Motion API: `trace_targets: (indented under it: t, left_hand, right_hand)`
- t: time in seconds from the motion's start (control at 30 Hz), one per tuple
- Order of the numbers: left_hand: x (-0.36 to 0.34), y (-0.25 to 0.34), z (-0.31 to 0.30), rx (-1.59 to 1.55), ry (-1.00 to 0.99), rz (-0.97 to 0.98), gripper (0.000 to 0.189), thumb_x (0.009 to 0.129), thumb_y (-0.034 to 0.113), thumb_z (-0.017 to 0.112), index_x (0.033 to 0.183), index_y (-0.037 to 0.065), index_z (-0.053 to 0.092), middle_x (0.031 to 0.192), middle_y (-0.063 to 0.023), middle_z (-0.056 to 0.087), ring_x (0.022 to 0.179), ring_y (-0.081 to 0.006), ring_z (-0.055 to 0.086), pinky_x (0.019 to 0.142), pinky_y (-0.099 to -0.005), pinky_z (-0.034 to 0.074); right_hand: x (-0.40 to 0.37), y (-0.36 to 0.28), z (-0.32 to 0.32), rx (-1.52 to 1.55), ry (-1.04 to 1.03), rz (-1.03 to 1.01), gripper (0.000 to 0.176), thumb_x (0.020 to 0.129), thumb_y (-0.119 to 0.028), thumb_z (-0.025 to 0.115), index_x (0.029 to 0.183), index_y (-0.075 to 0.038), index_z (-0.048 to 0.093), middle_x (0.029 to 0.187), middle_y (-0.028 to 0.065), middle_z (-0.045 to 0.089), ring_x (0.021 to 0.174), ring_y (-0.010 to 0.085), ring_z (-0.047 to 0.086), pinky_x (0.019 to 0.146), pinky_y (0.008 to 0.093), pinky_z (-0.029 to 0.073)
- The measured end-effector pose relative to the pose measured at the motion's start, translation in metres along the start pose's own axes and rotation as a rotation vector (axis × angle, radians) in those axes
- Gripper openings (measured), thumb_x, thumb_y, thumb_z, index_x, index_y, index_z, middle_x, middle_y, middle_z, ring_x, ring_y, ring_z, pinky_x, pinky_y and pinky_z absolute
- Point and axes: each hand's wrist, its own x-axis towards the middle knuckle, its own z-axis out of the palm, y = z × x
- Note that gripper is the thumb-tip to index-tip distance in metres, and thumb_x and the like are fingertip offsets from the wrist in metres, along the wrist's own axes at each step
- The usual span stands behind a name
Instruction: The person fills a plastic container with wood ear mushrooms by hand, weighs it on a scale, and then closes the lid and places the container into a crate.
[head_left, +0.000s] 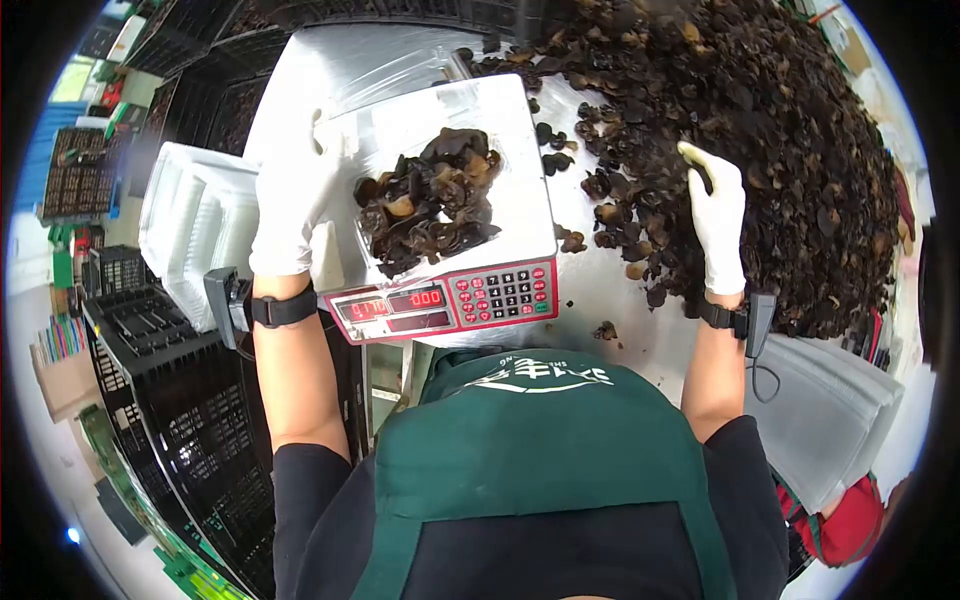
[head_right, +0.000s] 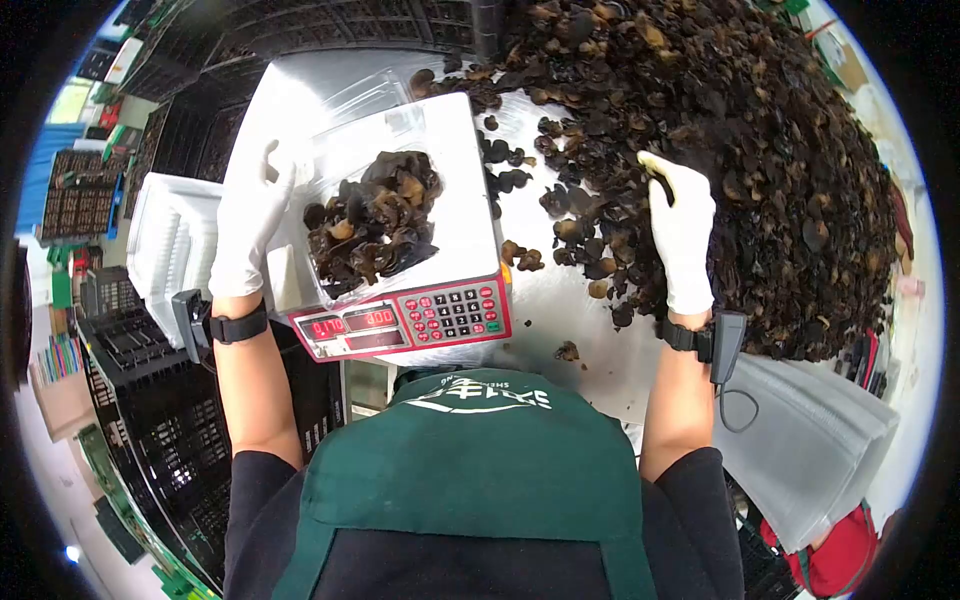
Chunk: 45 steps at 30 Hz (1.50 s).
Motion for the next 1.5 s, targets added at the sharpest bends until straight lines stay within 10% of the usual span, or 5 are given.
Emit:
trace_targets:
  t: [0.3, 0.63, 1.17, 1.3, 1.5]
  left_hand:
    - [0.027, -0.03, 0.038, 0.156, 0.118, 0.122, 0.055, 0.087, 0.025, 0.072, 0.132, -0.001, 0.057, 0.088, -0.0116, 0.067, 0.074, -0.0171, 0.065, 0.074, -0.031, 0.053]
    - [-0.009, 0.003, -0.014, -0.607, 0.169, 0.03, 0.042, 0.09, 0.009, 0.064, 0.131, 0.001, 0.06, 0.101, -0.0076, 0.067, 0.095, -0.0149, 0.064, 0.087, -0.0301, 0.051]
    - [-0.157, 0.036, -0.022, -0.285, -0.01, 0.329, 0.049, 0.082, 0.001, 0.07, 0.13, 0.008, 0.064, 0.136, -0.0161, 0.056, 0.132, -0.0341, 0.049, 0.114, -0.0424, 0.035]
    - [-0.155, 0.045, -0.014, -0.531, 0.076, -0.058, 0.055, 0.092, 0.003, 0.066, 0.143, 0.01, 0.05, 0.11, -0.0078, 0.06, 0.09, -0.0134, 0.057, 0.077, -0.0276, 0.051]
    - [-0.152, 0.029, -0.008, -1.145, -0.266, -0.318, 0.066, 0.098, 0.012, 0.063, 0.156, 0.008, 0.03, 0.08, -0.0036, 0.063, 0.065, -0.0091, 0.06, 0.059, -0.0212, 0.044]
  right_hand:
    - [0.024, -0.154, 0.009, 0.814, -0.345, 0.103, 0.023, 0.091, -0.01, 0.068, 0.113, -0.003, 0.065, 0.089, 0.0071, 0.069, 0.079, 0.0131, 0.068, 0.073, 0.0263, 0.053]
    - [0.021, -0.146, 0.025, 1.672, -0.581, 0.542, 0.036, 0.103, -0.027, 0.055, 0.13, -0.004, 0.06, 0.108, 0.0071, 0.069, 0.086, 0.0137, 0.068, 0.069, 0.0248, 0.054]
    - [-0.015, -0.095, -0.033, 0.972, -0.451, 0.602, 0.03, 0.097, -0.031, 0.059, 0.092, -0.006, 0.074, 0.073, -0.0035, 0.061, 0.058, 0.0032, 0.046, 0.052, 0.0203, 0.033]
    - [-0.009, -0.136, 0.012, 0.921, -0.658, 0.248, 0.028, 0.1, -0.027, 0.059, 0.098, 0.0, 0.066, 0.076, -0.0008, 0.063, 0.066, 0.0078, 0.059, 0.063, 0.0253, 0.052]
    - [0.016, -0.157, 0.013, 0.825, -0.89, 0.219, 0.03, 0.099, -0.03, 0.061, 0.093, -0.001, 0.066, 0.073, -0.0004, 0.063, 0.064, 0.0082, 0.056, 0.058, 0.0245, 0.045]
